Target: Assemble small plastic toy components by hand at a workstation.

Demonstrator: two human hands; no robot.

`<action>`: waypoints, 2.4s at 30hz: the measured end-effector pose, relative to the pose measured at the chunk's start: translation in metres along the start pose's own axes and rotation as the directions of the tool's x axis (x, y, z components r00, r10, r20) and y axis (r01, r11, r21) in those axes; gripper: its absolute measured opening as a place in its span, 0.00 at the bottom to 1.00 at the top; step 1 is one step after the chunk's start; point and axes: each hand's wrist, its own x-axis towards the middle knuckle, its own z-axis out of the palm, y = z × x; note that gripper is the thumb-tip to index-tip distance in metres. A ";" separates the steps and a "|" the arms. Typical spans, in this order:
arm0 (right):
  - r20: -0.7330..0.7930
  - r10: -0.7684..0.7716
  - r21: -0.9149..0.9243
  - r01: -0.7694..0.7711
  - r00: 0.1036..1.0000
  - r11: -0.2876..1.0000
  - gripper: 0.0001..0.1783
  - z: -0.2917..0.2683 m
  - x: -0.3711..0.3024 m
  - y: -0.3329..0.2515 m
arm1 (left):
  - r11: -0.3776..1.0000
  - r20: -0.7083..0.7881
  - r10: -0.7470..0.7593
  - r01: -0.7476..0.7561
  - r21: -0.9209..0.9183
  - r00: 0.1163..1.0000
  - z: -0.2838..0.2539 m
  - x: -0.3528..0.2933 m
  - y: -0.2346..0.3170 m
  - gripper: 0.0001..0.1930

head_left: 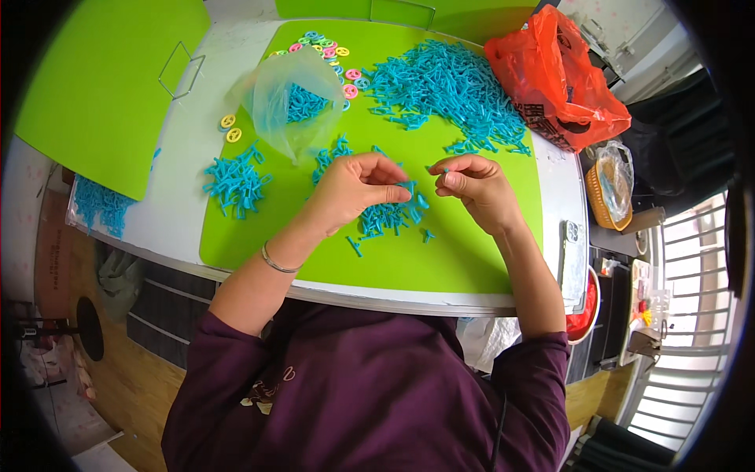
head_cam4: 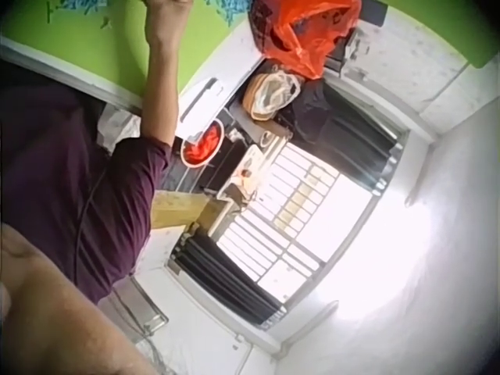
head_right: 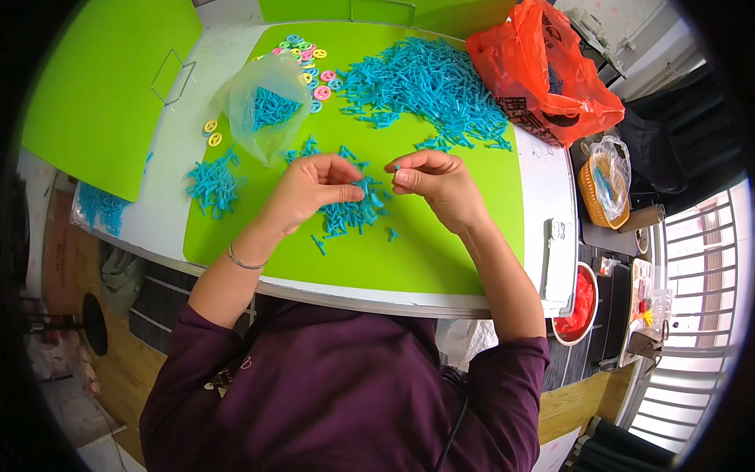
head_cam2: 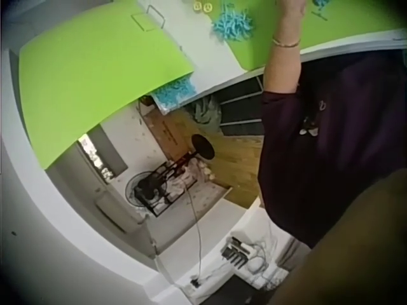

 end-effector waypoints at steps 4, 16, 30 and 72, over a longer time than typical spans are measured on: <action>0.076 -0.105 -0.106 0.112 0.992 0.988 0.05 -0.005 0.002 0.010 | 1.000 0.014 0.013 -0.012 -0.021 1.000 0.004 -0.002 0.002 0.09; 0.149 0.161 0.154 -0.184 0.976 0.971 0.06 0.006 0.000 0.014 | 0.999 0.000 -0.007 0.007 -0.039 1.000 0.004 -0.003 0.004 0.08; 0.098 0.138 -0.231 -0.113 0.986 0.966 0.03 0.017 -0.003 0.006 | 0.999 0.021 0.021 -0.021 0.030 1.000 0.004 -0.005 0.005 0.07; 0.203 -0.420 -0.971 0.236 0.885 0.028 0.09 -0.037 0.016 0.002 | 0.264 -0.467 0.699 0.412 0.872 0.541 -0.152 -0.111 0.030 0.10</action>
